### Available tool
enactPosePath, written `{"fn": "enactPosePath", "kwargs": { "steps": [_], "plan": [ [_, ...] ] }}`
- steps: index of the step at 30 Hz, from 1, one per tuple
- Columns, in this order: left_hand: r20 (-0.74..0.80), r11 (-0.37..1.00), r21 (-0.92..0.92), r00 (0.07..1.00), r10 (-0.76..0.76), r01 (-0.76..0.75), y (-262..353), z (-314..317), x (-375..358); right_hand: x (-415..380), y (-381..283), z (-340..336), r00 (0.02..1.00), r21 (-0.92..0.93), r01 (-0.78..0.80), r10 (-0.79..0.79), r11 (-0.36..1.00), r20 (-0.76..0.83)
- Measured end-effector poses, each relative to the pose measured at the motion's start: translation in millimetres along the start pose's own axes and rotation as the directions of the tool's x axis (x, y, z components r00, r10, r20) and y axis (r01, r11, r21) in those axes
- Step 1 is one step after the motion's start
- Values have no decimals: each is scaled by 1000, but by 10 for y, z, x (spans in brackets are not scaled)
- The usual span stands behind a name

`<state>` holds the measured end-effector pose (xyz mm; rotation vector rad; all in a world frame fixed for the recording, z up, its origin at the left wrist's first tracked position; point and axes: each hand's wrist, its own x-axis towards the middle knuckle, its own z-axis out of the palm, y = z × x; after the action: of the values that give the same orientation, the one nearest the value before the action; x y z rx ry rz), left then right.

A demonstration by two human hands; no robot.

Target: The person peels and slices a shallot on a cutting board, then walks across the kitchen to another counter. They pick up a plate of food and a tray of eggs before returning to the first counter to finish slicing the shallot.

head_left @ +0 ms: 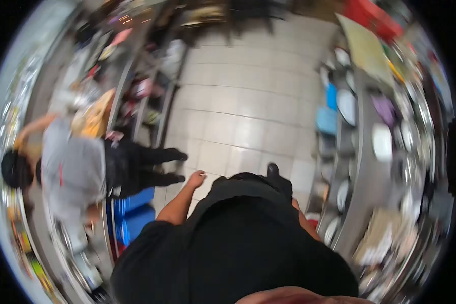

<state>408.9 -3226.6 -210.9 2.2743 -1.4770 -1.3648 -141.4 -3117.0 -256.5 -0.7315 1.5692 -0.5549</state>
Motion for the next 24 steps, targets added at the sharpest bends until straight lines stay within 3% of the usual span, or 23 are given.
{"fn": "enactPosePath", "kwargs": {
  "steps": [2, 6, 8, 11, 14, 18, 21, 24],
  "plan": [
    [20, 990, 130, 998, -66, 63, 269, 5, -259, 387, -98, -290, 992, -234, 87, -64, 968, 108],
    [-92, 995, -2, 991, -98, 99, 574, 126, -344, 808, -684, -622, 957, -329, 189, -98, 925, 272],
    [-167, 998, -53, 985, -54, 46, 753, 218, -401, 960, -927, -727, 942, -381, 196, -66, 903, 329],
    [-214, 974, -207, 967, -136, 91, 1213, 337, -530, 1150, -1318, -888, 933, -539, 123, 89, 833, 350],
    [-222, 978, -197, 968, -118, 74, 1188, 590, -538, 1265, -1629, -868, 932, -572, 69, 152, 817, 330],
    [-161, 971, -156, 965, -205, 181, 1073, 743, -663, 1639, -1284, -970, 925, -555, 156, 76, 817, 372],
    [-183, 972, -105, 957, -225, 209, 893, 759, -734, 2118, -507, -1118, 818, -425, 496, -242, 757, 522],
    [-204, 974, -117, 955, -217, 196, 793, 667, -653, 2289, -196, -1090, 881, -571, 396, -123, 720, 456]
  ]
}}
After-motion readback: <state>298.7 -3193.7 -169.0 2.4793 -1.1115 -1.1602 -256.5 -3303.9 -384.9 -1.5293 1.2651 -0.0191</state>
